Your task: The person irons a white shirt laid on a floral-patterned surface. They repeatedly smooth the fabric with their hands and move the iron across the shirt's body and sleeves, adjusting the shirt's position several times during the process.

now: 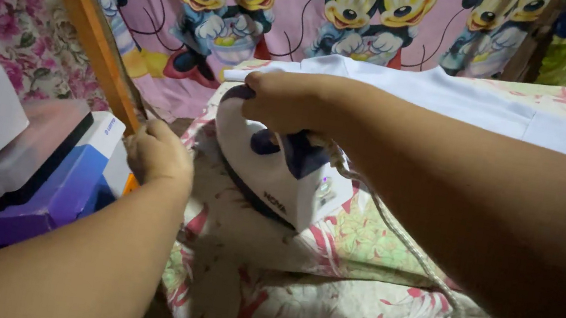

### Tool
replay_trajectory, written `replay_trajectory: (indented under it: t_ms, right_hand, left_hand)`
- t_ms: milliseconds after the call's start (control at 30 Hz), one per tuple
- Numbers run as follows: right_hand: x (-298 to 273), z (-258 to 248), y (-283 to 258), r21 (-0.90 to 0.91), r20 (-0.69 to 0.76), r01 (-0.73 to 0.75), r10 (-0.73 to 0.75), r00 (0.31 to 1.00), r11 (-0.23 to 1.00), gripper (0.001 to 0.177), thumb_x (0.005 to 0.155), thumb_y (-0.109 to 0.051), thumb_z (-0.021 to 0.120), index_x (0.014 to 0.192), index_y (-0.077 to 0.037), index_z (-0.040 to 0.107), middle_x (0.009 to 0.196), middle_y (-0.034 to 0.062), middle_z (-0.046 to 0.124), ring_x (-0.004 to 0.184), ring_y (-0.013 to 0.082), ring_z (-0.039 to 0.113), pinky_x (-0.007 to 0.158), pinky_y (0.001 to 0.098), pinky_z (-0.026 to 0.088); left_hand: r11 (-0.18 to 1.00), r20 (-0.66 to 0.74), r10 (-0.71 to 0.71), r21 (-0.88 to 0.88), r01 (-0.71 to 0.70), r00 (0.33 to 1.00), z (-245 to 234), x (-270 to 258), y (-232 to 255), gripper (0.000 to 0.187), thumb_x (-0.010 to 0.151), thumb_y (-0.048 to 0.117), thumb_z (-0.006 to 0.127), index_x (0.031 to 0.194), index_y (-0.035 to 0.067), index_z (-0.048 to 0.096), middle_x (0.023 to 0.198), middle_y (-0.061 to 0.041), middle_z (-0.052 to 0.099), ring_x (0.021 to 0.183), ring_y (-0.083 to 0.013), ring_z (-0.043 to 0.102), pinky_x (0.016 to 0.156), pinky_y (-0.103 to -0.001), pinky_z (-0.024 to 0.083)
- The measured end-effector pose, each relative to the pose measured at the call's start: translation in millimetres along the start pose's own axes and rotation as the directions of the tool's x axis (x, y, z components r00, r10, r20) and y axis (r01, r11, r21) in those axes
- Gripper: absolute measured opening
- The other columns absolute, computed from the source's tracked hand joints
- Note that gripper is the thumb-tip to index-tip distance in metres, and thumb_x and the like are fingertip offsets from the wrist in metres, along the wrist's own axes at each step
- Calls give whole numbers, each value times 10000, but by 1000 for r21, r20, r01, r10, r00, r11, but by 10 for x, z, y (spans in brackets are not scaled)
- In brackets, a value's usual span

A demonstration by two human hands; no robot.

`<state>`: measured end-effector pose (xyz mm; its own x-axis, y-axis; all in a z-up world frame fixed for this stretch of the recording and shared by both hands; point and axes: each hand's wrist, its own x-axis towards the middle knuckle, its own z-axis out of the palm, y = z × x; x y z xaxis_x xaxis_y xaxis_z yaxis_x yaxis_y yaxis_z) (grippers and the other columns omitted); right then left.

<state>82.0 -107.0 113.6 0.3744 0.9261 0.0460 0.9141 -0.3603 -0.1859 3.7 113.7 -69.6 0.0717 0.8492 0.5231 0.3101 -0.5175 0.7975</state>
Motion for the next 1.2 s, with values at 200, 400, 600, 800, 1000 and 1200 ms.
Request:
replay_trajectory:
  t_ms: [200,400,600,800,1000,1200]
  right_hand:
    - [95,82,226,-42,-157,426,-427,891,904,630,891,-346,689,1384,1,506,1112,276,669,1021,417,681,797,475,534]
    - [19,39,54,-95,-44,-36,32,999,995,471,942,-358,602,1294,-46,611,1064,221,720,946,356,724,800,472,559]
    - [-73,-29,-41,55,29,-36,35,999,998,532,911,-344,605,1382,-115,516,976,160,715,825,292,734,716,450,572]
    - [-165,-63,14,70,54,74,-78,996,995,548,917,-347,607,1387,-89,496,855,145,735,691,247,731,627,401,549]
    - [-1,43,223,102,45,-120,116,992,988,482,930,-294,585,1341,-44,554,876,157,764,721,261,772,653,428,594]
    - [-51,-10,65,4,24,52,-52,998,999,637,900,-409,643,1450,-134,477,1180,178,676,1030,327,686,894,451,524]
  left_hand:
    - [999,149,-48,26,45,988,-101,-92,194,564,1022,335,335,991,-86,709,1129,-343,674,1089,-491,629,1000,-530,467]
    - [959,264,176,173,-226,948,-332,-288,220,384,759,171,578,1067,-1,730,1186,-237,661,1108,-423,618,965,-466,486]
    - [780,367,-41,593,-200,929,-676,-364,363,305,950,211,604,1190,74,735,1291,-162,675,1243,-372,597,1105,-479,417]
    - [727,480,-4,603,-328,877,-670,-377,437,408,901,292,614,1244,78,674,1324,-118,647,1353,-318,486,1189,-542,220]
    - [736,448,133,553,-391,884,-606,-355,318,412,852,233,597,1228,80,667,1312,-104,646,1301,-317,508,1156,-563,200]
    - [760,367,42,592,-269,929,-601,-362,254,327,966,209,529,1189,61,718,1237,-149,707,1278,-305,589,1239,-519,199]
